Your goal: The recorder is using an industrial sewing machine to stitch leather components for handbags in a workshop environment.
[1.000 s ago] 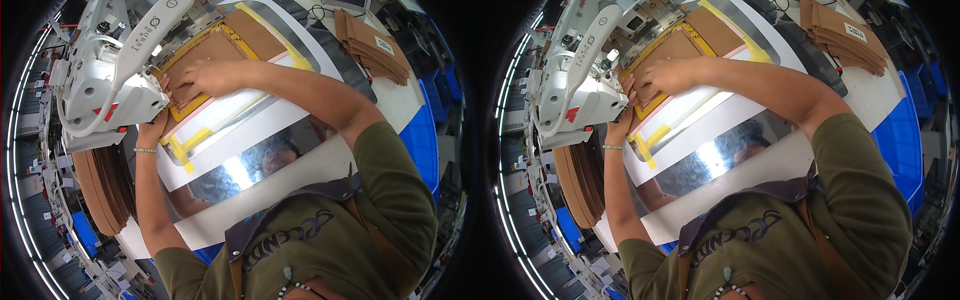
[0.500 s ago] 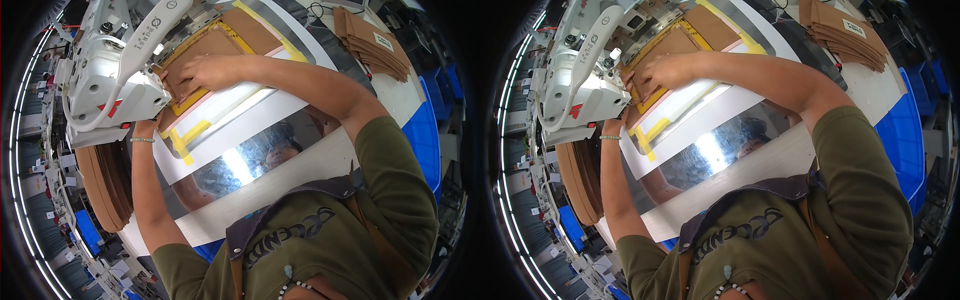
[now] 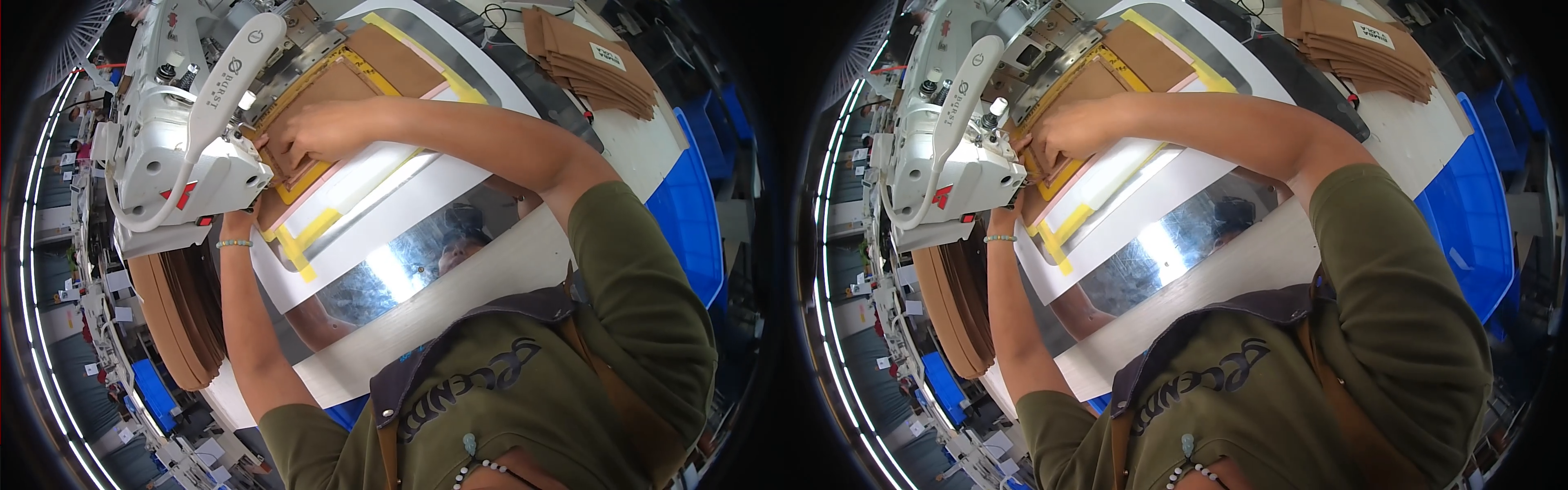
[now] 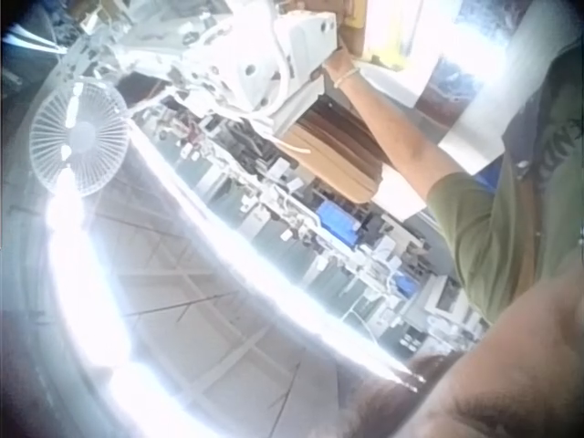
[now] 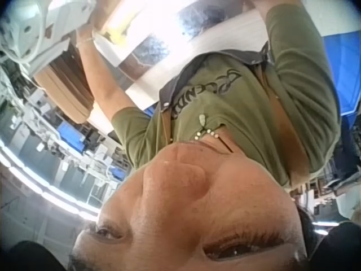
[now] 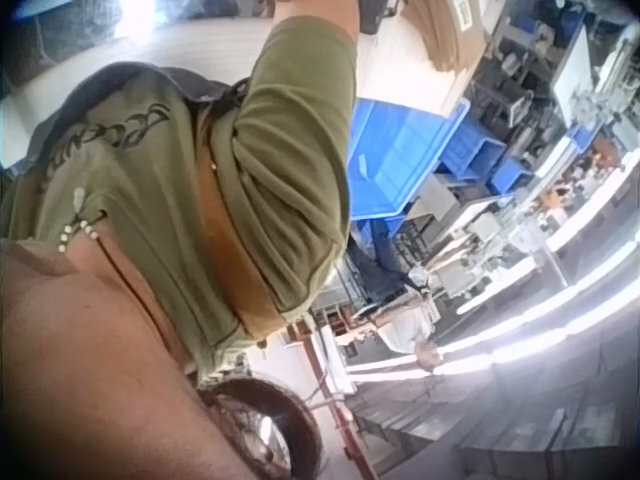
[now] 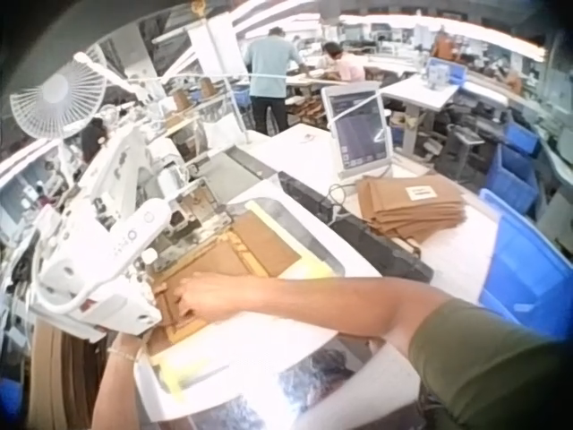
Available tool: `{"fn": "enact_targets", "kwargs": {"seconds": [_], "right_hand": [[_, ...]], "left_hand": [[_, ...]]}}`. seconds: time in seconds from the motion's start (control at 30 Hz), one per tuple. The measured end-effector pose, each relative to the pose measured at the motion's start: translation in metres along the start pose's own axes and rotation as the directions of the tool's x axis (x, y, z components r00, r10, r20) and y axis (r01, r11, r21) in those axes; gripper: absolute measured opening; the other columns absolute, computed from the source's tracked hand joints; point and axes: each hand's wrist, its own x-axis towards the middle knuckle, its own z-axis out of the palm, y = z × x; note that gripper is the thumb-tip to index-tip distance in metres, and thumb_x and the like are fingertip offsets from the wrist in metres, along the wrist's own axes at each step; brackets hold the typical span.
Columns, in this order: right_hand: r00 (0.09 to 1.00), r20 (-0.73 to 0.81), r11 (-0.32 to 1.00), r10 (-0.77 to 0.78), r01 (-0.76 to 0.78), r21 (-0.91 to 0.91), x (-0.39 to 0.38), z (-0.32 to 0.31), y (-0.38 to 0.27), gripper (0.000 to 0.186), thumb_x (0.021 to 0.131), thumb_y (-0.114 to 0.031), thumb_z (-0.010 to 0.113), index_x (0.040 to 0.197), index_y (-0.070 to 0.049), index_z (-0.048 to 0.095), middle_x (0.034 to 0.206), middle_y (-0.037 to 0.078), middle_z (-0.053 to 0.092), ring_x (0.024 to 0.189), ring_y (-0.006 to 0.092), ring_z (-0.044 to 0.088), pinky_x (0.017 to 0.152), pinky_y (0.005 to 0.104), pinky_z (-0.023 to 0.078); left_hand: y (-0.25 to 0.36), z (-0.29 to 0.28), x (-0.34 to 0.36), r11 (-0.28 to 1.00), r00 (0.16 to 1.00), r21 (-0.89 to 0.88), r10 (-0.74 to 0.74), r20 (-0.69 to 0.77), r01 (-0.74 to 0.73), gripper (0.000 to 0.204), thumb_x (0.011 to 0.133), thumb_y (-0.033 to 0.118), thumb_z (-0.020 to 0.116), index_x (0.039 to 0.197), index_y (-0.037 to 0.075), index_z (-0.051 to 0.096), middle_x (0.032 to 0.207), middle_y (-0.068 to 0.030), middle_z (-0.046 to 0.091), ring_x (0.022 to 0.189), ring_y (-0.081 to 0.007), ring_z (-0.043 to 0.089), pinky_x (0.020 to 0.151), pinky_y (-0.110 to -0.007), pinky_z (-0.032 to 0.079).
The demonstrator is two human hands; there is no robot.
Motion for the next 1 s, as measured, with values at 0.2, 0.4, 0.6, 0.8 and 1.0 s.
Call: {"fn": "enact_targets", "kwargs": {"seconds": [0.2,0.4,0.6,0.8,1.0], "right_hand": [[0.990,-0.075,0.963,0.124,-0.138,-0.232,0.010,0.001,0.002,0.038,0.094,-0.012,0.060,0.129,-0.009,0.074,0.150,0.004,0.062,0.138,0.0299,0.053,0.115,0.0486,0.043],[0.997,-0.024,0.979,0.075,-0.079,-0.190,0.004,-0.002,-0.005,0.039,0.096,-0.014,0.058,0.133,-0.011,0.070,0.144,0.003,0.065,0.137,0.0304,0.051,0.114,0.0487,0.044],[0.999,-0.030,0.986,0.020,-0.024,-0.162,-0.002,0.000,-0.016,0.041,0.094,-0.017,0.056,0.133,-0.013,0.069,0.135,0.005,0.069,0.131,0.0317,0.054,0.111,0.0492,0.045],[1.000,-0.015,0.992,-0.026,0.024,-0.127,-0.013,0.001,-0.026,0.038,0.094,-0.017,0.057,0.129,-0.010,0.069,0.136,0.006,0.068,0.131,0.0316,0.055,0.112,0.0484,0.045],[1.000,0.004,0.983,-0.018,0.018,-0.185,-0.022,0.002,-0.046,0.040,0.092,-0.013,0.060,0.132,-0.010,0.068,0.141,0.003,0.066,0.129,0.0289,0.054,0.112,0.0458,0.045]], "left_hand": [[0.011,-0.002,0.001,0.997,0.998,0.051,-0.060,-0.033,0.062,0.030,0.099,0.010,0.068,0.127,0.001,0.070,0.126,-0.0148,0.074,0.118,-0.0293,0.068,0.101,-0.040,0.053],[0.009,-0.016,-0.030,0.921,0.912,0.038,-0.379,-0.155,0.389,0.026,0.102,0.007,0.063,0.125,-0.004,0.070,0.125,-0.0130,0.073,0.115,-0.0238,0.067,0.102,-0.036,0.051],[0.044,-0.021,-0.050,0.754,0.767,-0.353,-0.627,-0.137,0.554,0.027,0.107,0.010,0.060,0.126,-0.006,0.069,0.124,-0.0092,0.073,0.113,-0.0166,0.064,0.099,-0.031,0.048],[0.077,-0.030,-0.068,0.774,0.796,-0.313,-0.599,-0.083,0.550,0.027,0.110,0.011,0.057,0.128,-0.004,0.070,0.122,-0.0069,0.073,0.109,-0.0131,0.064,0.097,-0.029,0.049],[0.130,-0.020,-0.065,0.915,0.912,-0.065,-0.403,-0.071,0.399,0.026,0.108,0.012,0.060,0.129,-0.001,0.070,0.124,-0.0113,0.073,0.118,-0.0200,0.065,0.104,-0.034,0.048]]}}
